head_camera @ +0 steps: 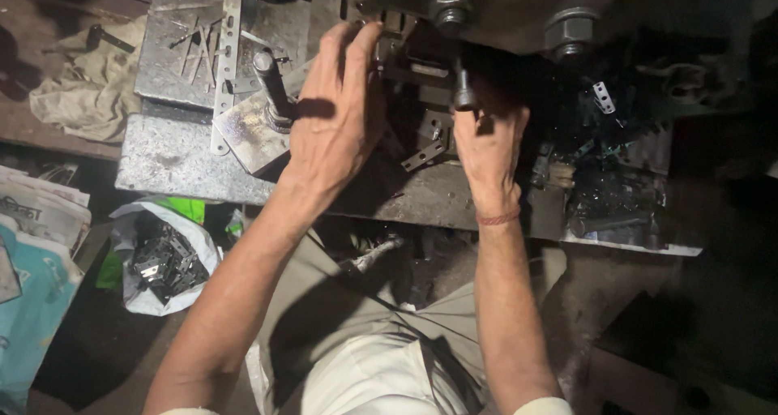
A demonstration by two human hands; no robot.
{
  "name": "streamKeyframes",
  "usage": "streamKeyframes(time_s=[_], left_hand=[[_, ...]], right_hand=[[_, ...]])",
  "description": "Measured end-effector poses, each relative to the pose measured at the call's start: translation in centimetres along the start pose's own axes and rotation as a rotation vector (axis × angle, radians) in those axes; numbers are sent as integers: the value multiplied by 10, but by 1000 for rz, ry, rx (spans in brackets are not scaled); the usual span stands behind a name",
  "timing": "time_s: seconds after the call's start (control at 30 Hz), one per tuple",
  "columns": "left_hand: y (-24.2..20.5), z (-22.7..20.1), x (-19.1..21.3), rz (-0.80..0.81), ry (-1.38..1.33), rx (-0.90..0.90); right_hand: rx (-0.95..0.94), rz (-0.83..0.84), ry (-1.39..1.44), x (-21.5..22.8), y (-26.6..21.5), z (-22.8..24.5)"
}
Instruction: The person operates a manual metal press machine to shape small metal pieces. They repeatedly pick up a metal piece, place it under the press, pull the lever to activate the press, and then remove the shaped piece.
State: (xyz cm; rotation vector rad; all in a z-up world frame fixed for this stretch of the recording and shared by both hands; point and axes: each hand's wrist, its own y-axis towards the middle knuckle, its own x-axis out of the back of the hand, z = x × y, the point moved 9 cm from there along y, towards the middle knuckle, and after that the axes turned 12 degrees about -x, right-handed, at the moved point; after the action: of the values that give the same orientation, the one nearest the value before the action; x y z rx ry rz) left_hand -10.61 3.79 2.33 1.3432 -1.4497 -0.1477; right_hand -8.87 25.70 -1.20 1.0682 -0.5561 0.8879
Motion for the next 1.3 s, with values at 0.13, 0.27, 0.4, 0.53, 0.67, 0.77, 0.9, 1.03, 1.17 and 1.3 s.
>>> streamKeyframes(time_s=[0.13,0.27,0.4,0.53,0.67,0.77,0.9,1.03,1.17,1.3], left_hand=[[-21,-23,12,-31,-83,-71],[-57,-51,13,-54,-135,-187],[-80,-45,-3,-40,-178,-63],[-81,-45,-3,-13,-200,-30],[-77,-46,-3,9,-198,-7],[-78,-42,-9,24,-168,49],[-76,-45,-8,4,-173,26],[-76,-43,-5,3,-219,45],[-77,-39,0,-6,-235,76],[-79,-36,1,4,-240,88]], right_hand=[[-10,22,193,26,-3,6],[-432,-11,368,51,-52,-45],[-616,-84,566,60,-132,-89],[-664,-274,573,84,-160,-126],[-794,-195,649,78,-138,-149],[-830,-138,560,78,-122,-151],[-642,-186,260,95,-90,-131],[-670,-138,14,92,-69,-129],[-680,-137,-79,91,-66,-124],[-670,-155,-187,84,-67,-126]])
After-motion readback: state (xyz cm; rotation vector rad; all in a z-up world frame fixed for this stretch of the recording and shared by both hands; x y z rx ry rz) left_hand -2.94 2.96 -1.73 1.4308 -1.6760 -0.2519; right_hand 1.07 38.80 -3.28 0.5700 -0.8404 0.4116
